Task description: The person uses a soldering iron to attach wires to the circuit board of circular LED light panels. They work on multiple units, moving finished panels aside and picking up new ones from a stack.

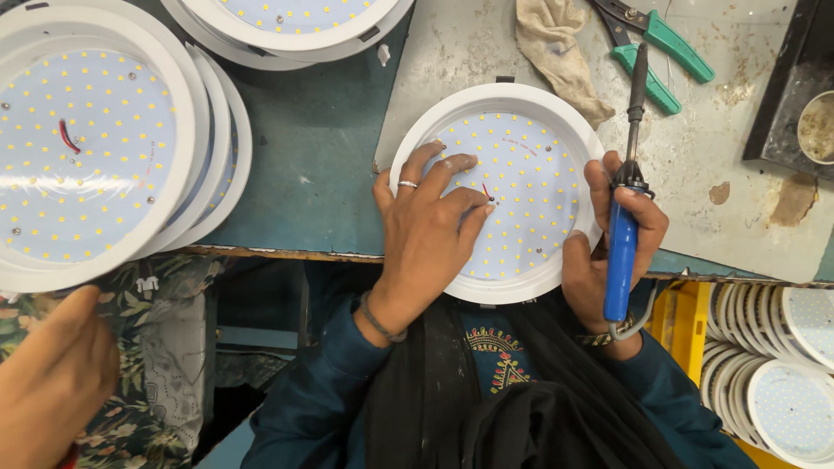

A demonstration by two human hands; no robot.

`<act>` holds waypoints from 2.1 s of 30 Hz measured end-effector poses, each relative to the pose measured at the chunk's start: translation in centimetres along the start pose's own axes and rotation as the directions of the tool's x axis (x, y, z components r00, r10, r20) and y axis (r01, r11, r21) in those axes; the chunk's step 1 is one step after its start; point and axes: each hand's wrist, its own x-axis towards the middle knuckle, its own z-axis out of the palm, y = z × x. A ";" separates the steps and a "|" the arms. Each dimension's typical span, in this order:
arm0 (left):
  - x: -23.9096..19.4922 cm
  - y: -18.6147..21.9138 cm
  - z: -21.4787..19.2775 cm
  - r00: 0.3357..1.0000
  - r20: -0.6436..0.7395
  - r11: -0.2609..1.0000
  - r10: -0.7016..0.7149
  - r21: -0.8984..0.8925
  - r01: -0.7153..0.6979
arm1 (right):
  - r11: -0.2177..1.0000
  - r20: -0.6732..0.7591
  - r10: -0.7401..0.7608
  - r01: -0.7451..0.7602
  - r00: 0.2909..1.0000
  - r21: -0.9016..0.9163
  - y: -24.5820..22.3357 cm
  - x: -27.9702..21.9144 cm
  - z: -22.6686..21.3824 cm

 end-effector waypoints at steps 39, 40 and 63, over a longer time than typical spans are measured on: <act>-0.2 -0.6 0.4 0.999 -0.044 0.999 0.007 -0.034 -0.009 | 0.999 -0.004 0.043 -0.043 0.999 0.027 -3.5 1.9 -6.5; -0.2 -0.6 0.5 0.999 -0.044 0.999 0.008 -0.032 -0.009 | 0.999 0.009 0.037 -0.038 0.999 0.033 -3.5 1.9 -6.5; -0.3 -0.5 0.6 0.998 -0.052 1.000 0.027 0.013 -0.026 | 0.994 -0.111 -0.015 0.027 0.994 0.106 -2.6 1.6 -6.3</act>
